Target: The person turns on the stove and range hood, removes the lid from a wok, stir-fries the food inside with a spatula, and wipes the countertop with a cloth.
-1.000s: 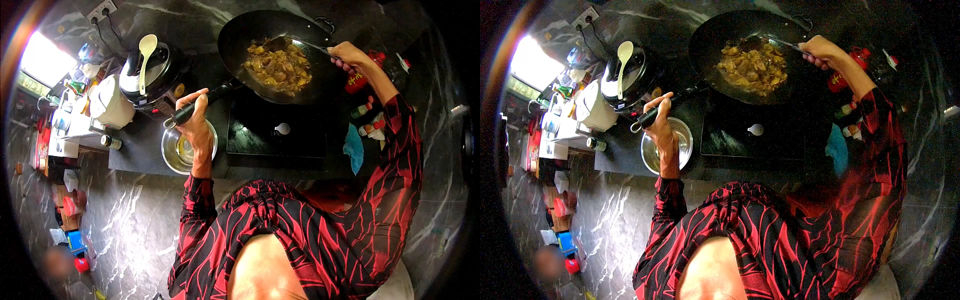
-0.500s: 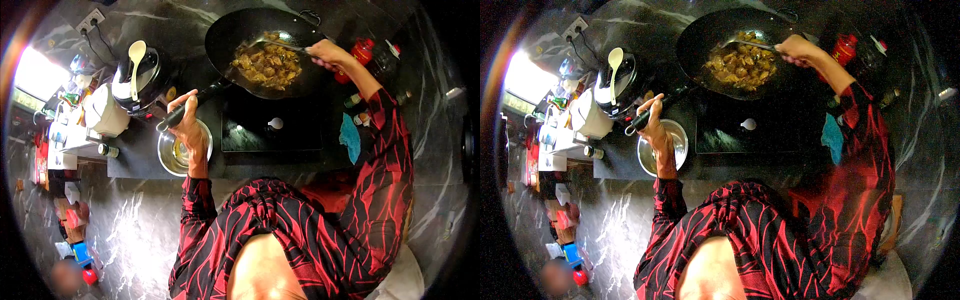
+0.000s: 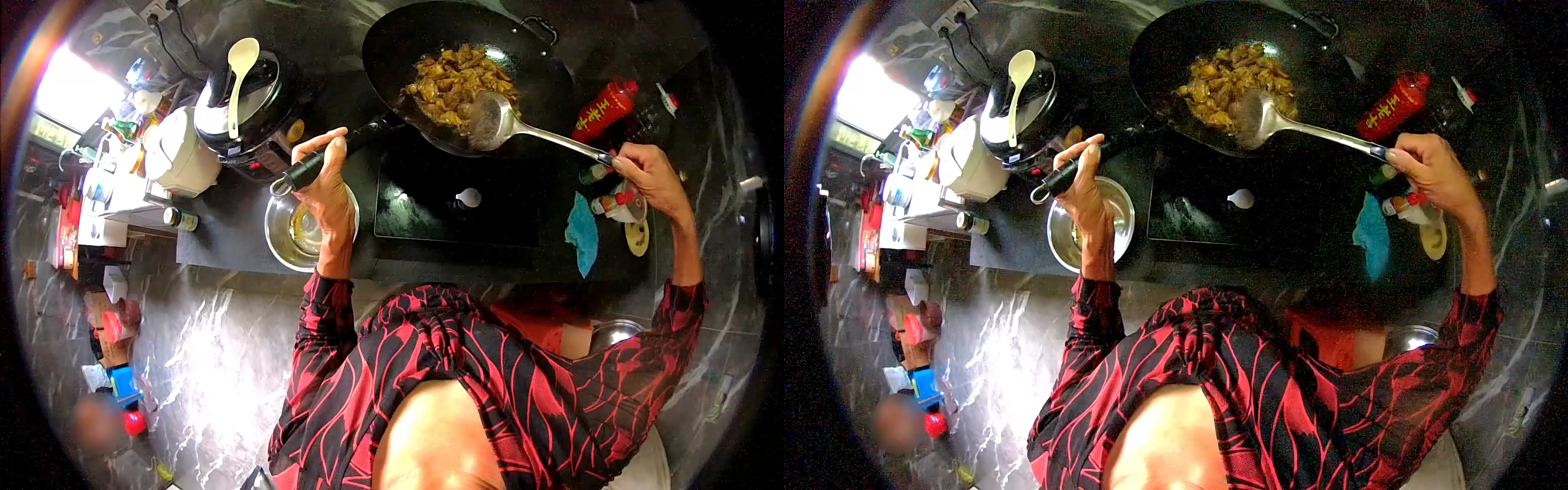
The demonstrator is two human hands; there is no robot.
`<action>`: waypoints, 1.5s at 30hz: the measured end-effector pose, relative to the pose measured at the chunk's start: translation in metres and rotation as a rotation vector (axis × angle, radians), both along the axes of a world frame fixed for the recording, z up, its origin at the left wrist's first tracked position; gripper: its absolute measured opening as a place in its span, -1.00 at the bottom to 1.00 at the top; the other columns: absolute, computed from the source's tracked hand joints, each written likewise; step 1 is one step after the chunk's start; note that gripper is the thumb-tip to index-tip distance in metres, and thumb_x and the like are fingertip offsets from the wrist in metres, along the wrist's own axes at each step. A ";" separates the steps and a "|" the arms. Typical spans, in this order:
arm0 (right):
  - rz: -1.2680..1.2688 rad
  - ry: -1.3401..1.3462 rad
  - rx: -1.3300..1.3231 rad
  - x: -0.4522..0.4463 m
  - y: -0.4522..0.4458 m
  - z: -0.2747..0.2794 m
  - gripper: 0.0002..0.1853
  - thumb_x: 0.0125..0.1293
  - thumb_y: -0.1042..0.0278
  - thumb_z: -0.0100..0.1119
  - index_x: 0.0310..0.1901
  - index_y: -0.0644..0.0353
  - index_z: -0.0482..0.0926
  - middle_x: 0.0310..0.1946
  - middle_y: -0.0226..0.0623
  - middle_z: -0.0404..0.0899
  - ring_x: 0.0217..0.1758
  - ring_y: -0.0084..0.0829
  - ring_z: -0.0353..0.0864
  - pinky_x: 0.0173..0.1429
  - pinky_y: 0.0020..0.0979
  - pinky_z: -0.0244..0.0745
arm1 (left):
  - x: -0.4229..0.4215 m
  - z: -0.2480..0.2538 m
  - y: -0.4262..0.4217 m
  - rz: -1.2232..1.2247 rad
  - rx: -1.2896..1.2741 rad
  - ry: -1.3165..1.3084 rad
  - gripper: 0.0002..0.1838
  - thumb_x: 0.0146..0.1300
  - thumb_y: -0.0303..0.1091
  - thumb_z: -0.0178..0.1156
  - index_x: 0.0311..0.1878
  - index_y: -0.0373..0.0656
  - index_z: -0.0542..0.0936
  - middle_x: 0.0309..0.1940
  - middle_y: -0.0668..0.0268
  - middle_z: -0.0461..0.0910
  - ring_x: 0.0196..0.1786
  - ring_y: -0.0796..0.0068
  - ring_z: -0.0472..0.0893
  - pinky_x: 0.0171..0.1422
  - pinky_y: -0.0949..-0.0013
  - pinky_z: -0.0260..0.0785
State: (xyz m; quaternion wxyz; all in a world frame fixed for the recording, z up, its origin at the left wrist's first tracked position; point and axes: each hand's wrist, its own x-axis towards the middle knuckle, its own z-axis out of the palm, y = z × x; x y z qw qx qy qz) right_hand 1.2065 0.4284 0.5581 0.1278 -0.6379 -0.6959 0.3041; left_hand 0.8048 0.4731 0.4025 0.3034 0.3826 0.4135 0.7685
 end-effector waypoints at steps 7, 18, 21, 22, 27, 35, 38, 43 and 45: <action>-0.045 -0.400 0.387 -0.009 0.033 -0.040 -0.68 0.30 0.12 0.04 -0.44 0.22 0.48 -0.66 -0.16 0.33 -0.60 -0.24 0.34 -0.46 -0.25 0.21 | 0.003 0.009 -0.006 0.020 -0.042 0.065 -0.91 0.14 -0.46 0.27 -0.27 -0.20 0.62 -0.32 0.38 0.60 -0.33 0.72 0.44 -0.16 0.60 0.27; -0.097 -0.038 0.276 0.012 0.042 -0.064 -0.64 0.37 0.14 -0.01 -0.53 0.19 0.40 -0.74 -0.54 0.24 -0.67 -0.67 0.20 -0.60 -0.51 0.08 | -0.015 -0.022 -0.014 -0.224 -0.109 0.080 -0.65 0.04 -0.39 0.37 -0.09 -0.17 0.53 -0.22 0.37 0.56 -0.14 0.58 0.50 -0.02 0.46 0.36; -0.161 -0.026 0.404 0.019 0.020 -0.060 -0.67 0.42 0.20 -0.05 -0.48 0.18 0.39 -0.66 -0.55 0.20 -0.59 -0.70 0.16 -0.52 -0.55 0.09 | -0.049 -0.055 -0.030 -0.199 -0.122 0.228 -0.64 0.03 -0.44 0.37 -0.09 -0.20 0.50 -0.17 0.28 0.58 -0.12 0.52 0.56 -0.01 0.43 0.41; -0.212 0.011 0.502 0.015 0.012 -0.060 -0.70 0.42 0.21 -0.04 -0.40 0.23 0.45 -0.64 -0.54 0.21 -0.57 -0.70 0.16 -0.50 -0.55 0.11 | -0.062 -0.059 -0.042 -0.134 -0.134 0.221 -0.73 0.10 -0.51 0.29 -0.12 -0.23 0.51 -0.19 0.25 0.60 -0.14 0.52 0.59 -0.07 0.48 0.45; -0.253 -0.060 0.799 -0.025 -0.037 -0.052 -0.76 0.43 0.27 -0.05 -0.12 0.28 0.50 -0.56 -0.48 0.32 -0.51 -0.65 0.25 -0.44 -0.55 0.21 | -0.129 -0.106 -0.087 0.335 -0.303 0.075 -0.90 0.18 -0.51 0.20 -0.24 -0.27 0.55 -0.39 0.30 0.63 -0.35 0.65 0.52 -0.23 0.59 0.36; 0.401 -0.072 0.857 -0.155 -0.048 -0.093 -0.87 0.27 0.36 0.12 -0.21 0.20 0.50 -0.47 -0.27 0.48 -0.47 -0.34 0.49 -0.39 -0.41 0.36 | -0.159 -0.152 -0.145 0.496 -0.414 -0.070 -0.93 0.20 -0.46 0.18 -0.28 -0.24 0.54 -0.42 0.25 0.64 -0.41 0.62 0.51 -0.25 0.55 0.36; 0.507 -0.334 0.989 -0.181 -0.030 -0.144 -0.85 0.21 0.30 0.19 -0.29 0.16 0.47 -0.52 -0.34 0.39 -0.50 -0.33 0.43 -0.43 -0.34 0.30 | -0.154 -0.160 -0.156 0.492 -0.407 -0.079 -0.93 0.21 -0.46 0.18 -0.28 -0.25 0.54 -0.43 0.24 0.64 -0.41 0.62 0.52 -0.26 0.54 0.37; 0.588 -0.601 1.094 -0.191 0.008 -0.215 -0.77 0.23 0.22 0.16 -0.25 0.19 0.43 -0.53 -0.38 0.28 -0.48 -0.42 0.35 -0.39 -0.41 0.23 | -0.151 -0.180 -0.180 0.540 -0.432 -0.144 -0.92 0.19 -0.46 0.19 -0.27 -0.24 0.55 -0.44 0.23 0.64 -0.44 0.59 0.56 -0.32 0.55 0.40; 0.587 -0.684 1.116 -0.197 0.018 -0.230 -0.81 0.20 0.28 0.14 -0.25 0.17 0.41 -0.51 -0.38 0.26 -0.46 -0.43 0.33 -0.38 -0.41 0.22 | -0.152 -0.187 -0.194 0.557 -0.455 -0.155 -0.91 0.19 -0.46 0.20 -0.28 -0.27 0.53 -0.44 0.20 0.64 -0.46 0.59 0.55 -0.33 0.54 0.40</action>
